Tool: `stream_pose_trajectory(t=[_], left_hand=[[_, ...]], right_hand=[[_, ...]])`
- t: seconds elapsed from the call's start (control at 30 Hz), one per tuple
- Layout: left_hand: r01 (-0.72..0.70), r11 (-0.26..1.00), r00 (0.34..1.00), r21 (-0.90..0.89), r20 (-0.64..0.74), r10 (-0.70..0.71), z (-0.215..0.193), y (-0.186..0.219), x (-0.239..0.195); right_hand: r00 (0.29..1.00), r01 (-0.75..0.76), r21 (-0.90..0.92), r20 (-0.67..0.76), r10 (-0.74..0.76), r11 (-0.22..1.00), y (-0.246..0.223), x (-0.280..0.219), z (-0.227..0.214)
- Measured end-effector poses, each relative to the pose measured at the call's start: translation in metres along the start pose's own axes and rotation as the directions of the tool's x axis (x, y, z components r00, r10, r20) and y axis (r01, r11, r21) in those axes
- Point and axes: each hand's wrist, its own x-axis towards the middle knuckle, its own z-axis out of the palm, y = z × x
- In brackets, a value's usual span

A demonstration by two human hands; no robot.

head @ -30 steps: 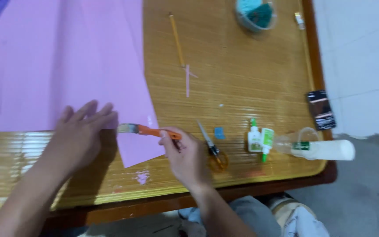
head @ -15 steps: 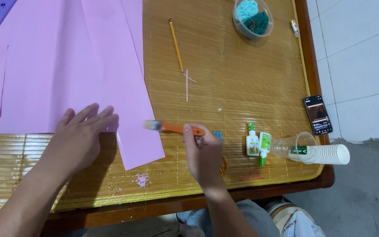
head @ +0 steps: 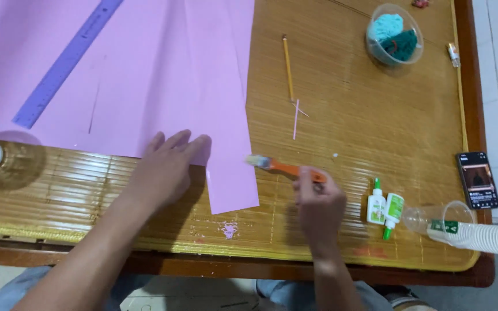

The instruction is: Applying glue to pink paper using a brush and cutting paper with scissors to create a craft project.

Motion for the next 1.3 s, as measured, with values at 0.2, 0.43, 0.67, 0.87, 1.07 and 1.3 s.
stream_pose_trajectory(t=[0.2,0.43,0.67,0.87,1.07,1.3], left_hand=[[0.016,0.999,1.000,-0.028,0.007,-0.015,-0.006,0.005,-0.003],[0.026,0.998,1.000,-0.057,0.018,-0.025,-0.004,0.003,-0.002],[-0.091,0.988,0.993,-0.124,0.063,0.099,-0.002,0.000,-0.002],[-0.085,0.986,0.995,-0.140,0.036,0.091,0.010,-0.003,0.001],[-0.091,0.990,0.994,-0.103,0.053,0.097,0.008,-0.001,0.000],[-0.096,0.991,0.995,-0.095,0.019,0.098,0.015,-0.005,0.002]], right_hand=[[0.991,-0.068,0.144,0.127,0.049,0.987,-0.026,-0.027,0.017],[0.979,0.191,-0.073,0.086,-0.185,0.979,-0.002,-0.004,-0.004],[0.942,-0.081,-0.114,0.315,0.114,0.990,-0.044,-0.022,-0.009],[0.999,0.042,-0.261,0.020,-0.038,0.964,-0.010,0.005,-0.022],[0.969,0.078,-0.100,0.241,-0.052,0.992,-0.026,-0.015,-0.002],[0.997,0.024,-0.146,0.076,-0.013,0.989,-0.027,-0.008,-0.008]])
